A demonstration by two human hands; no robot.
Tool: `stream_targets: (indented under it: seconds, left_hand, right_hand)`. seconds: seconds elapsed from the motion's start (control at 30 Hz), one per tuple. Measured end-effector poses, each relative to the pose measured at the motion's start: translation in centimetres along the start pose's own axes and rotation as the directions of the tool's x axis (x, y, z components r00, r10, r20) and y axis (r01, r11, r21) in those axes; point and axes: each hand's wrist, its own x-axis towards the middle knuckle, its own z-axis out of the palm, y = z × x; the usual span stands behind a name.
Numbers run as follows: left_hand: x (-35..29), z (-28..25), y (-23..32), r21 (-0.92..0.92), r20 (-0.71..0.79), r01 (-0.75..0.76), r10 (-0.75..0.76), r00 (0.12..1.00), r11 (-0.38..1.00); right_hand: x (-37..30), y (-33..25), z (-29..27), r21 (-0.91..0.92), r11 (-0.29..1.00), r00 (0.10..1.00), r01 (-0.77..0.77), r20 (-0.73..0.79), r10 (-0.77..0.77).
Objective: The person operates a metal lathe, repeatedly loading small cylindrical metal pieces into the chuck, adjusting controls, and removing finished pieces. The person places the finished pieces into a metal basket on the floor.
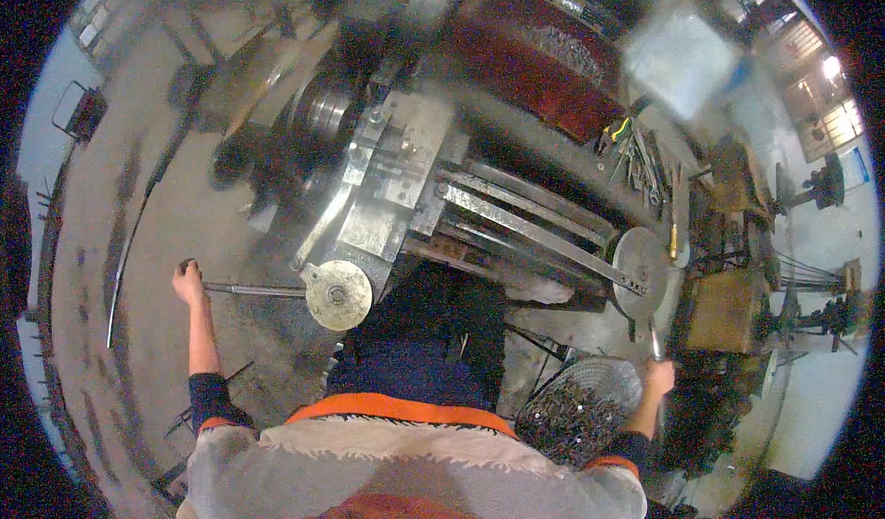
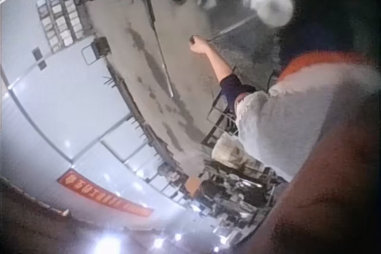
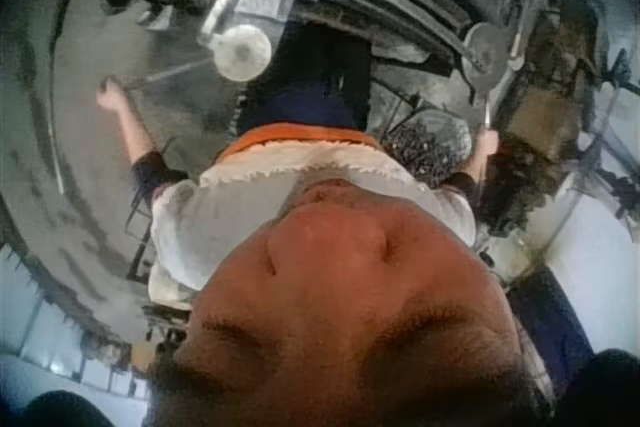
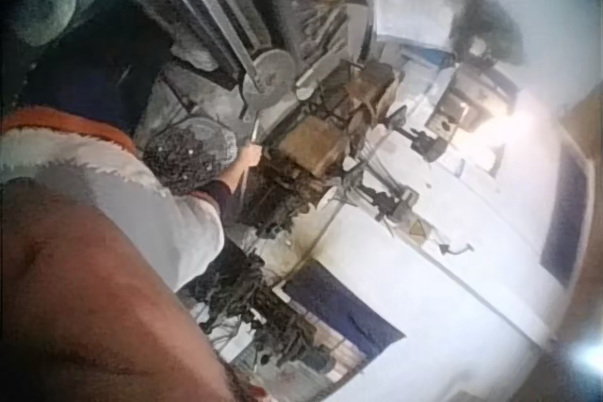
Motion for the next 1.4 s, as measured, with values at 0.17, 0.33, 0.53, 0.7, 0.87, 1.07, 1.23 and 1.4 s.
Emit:
stream_targets:
  seconds: [0.17, 0.33, 0.53, 0.7, 0.87, 1.07, 1.23, 1.4]
  left_hand:
    - [4.0, 5.9, 1.1, -0.045, 0.064, -0.096, 0.098, 0.993, 0.994]
    - [7.0, 13.2, 6.3, -0.069, 0.2, -0.257, 0.266, 0.943, 0.964]
    - [7.3, 15.5, 8.2, -0.011, 0.246, -0.298, 0.291, 0.924, 0.955]
    - [6.5, 14.8, 9.0, 0.013, 0.283, -0.284, 0.269, 0.921, 0.959]
    - [9.2, 15.3, 6.4, 0.104, 0.27, -0.302, 0.265, 0.926, 0.948]
    - [6.9, 14.1, 9.1, 0.158, 0.321, -0.208, 0.149, 0.935, 0.965]
    - [5.8, 14.8, 10.2, 0.064, 0.301, -0.315, 0.283, 0.911, 0.947]
    - [5.3, 13.1, 9.5, -0.243, 0.504, -0.125, 0.235, 0.831, 0.962]
  right_hand:
    - [4.1, 0.4, 1.3, 0.1, 0.994, 0.995, -0.05, 0.092, 0.04]
    - [1.0, -0.6, 0.3, 0.087, 0.992, 0.984, -0.091, 0.164, 0.076]
    - [-5.6, -5.1, -4.3, 0.07, 0.97, 0.945, -0.235, 0.25, 0.21]
    - [-6.8, -5.7, -4.6, 0.116, 0.958, 0.943, -0.262, 0.243, 0.229]
    - [-4.1, -3.8, -2.7, 0.084, 0.984, 0.975, -0.155, 0.174, 0.138]
    - [4.6, -2.2, -1.8, -0.116, 0.991, 0.983, -0.063, 0.164, 0.081]
    - [8.3, -2.2, 0.6, -0.178, 0.964, 0.979, -0.198, 0.016, 0.204]
    - [4.7, -3.7, 0.3, -0.122, 0.982, 0.988, -0.143, -0.073, 0.135]
